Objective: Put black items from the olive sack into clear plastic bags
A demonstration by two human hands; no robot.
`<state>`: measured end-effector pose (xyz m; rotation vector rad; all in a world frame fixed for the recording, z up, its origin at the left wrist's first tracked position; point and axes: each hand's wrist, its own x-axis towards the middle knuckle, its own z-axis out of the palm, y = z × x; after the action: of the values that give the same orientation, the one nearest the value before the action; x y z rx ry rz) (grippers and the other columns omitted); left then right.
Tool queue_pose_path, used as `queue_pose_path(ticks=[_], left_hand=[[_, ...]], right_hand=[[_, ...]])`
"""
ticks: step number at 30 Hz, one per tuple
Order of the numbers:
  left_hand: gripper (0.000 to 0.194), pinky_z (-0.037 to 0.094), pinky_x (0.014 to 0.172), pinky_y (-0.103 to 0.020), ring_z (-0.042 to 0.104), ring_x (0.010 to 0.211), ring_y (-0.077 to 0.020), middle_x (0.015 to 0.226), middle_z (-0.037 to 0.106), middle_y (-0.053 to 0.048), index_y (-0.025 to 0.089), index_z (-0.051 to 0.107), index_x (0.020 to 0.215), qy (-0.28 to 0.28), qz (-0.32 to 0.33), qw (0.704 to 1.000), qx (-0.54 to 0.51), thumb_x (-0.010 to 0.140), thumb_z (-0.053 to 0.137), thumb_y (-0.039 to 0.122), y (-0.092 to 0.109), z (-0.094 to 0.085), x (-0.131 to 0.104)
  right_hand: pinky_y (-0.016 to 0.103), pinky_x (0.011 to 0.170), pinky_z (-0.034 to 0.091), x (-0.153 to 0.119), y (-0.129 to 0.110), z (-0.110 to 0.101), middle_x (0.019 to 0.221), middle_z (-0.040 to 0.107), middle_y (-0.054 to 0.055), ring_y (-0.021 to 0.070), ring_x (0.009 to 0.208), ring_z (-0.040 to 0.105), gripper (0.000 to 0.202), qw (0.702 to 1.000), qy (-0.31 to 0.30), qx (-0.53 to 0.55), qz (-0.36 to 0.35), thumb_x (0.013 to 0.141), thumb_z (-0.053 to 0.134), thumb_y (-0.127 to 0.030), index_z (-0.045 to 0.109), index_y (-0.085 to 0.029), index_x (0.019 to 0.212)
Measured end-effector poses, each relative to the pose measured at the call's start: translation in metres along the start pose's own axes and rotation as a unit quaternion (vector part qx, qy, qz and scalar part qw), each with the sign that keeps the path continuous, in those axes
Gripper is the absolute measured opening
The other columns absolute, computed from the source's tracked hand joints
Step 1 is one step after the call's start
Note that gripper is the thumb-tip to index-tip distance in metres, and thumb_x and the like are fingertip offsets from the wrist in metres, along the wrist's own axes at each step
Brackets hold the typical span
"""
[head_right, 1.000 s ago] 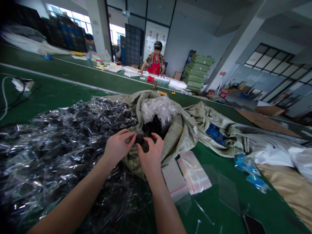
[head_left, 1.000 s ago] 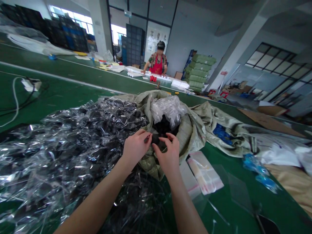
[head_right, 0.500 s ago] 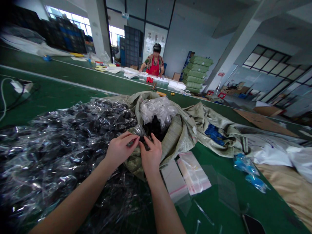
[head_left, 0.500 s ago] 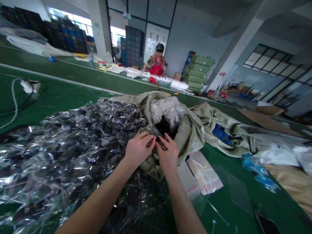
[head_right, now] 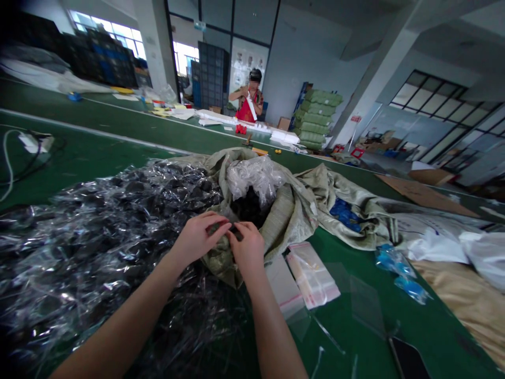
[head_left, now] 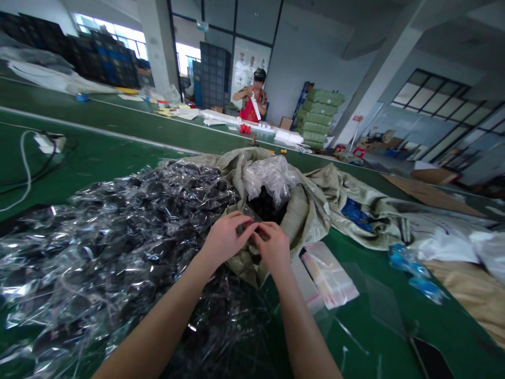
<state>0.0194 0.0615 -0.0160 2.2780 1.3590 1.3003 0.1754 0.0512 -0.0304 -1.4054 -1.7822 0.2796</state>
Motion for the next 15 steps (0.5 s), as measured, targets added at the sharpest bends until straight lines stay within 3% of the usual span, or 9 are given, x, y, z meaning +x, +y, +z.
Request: queue_pose_path(ticks=[5,8,11,15], left_hand=[[0.028,0.05,0.067,-0.025,0.06,0.069,-0.0126,0.102,0.07,-0.007,0.018,0.069,0.107,0.0,-0.005,0.999,-0.045,0.091,0.055,0.035,-0.013,-0.024,0.008],[0.039,0.049,0.066,-0.026,0.059,0.067,-0.0133,0.104,0.072,-0.007,0.017,0.069,0.109,-0.023,-0.047,0.993,-0.104,0.084,0.061,0.046,-0.026,-0.037,0.017],[0.046,0.051,0.075,-0.029,0.065,0.083,-0.0193,0.103,0.074,-0.008,0.015,0.073,0.102,-0.128,-0.08,0.963,-0.222,0.079,0.064,0.053,-0.037,-0.048,0.027],[0.048,0.051,0.079,-0.031,0.067,0.086,-0.023,0.093,0.076,-0.009,0.015,0.075,0.1,-0.325,-0.067,0.876,-0.349,0.074,0.068,0.054,-0.034,-0.05,0.033]], right_hand=[[0.03,0.079,0.054,0.007,-0.002,-0.033,0.099,0.07,0.008,0.0176,0.086,0.066,0.021,0.991,-0.08,0.095,-0.038,0.078,0.073,-0.023,0.075,-0.018,0.098],[0.029,0.077,0.054,0.012,-0.008,-0.058,0.1,0.07,0.007,0.0169,0.086,0.066,0.023,0.976,-0.141,0.152,-0.059,0.076,0.076,-0.027,0.076,-0.021,0.097],[0.028,0.077,0.055,0.019,-0.017,-0.082,0.103,0.068,0.007,0.017,0.087,0.066,0.026,0.952,-0.222,0.198,-0.078,0.075,0.077,-0.032,0.076,-0.023,0.099],[0.029,0.078,0.055,0.032,-0.031,-0.106,0.103,0.069,0.006,0.0171,0.088,0.067,0.029,0.914,-0.329,0.208,-0.112,0.075,0.076,-0.035,0.076,-0.023,0.101]])
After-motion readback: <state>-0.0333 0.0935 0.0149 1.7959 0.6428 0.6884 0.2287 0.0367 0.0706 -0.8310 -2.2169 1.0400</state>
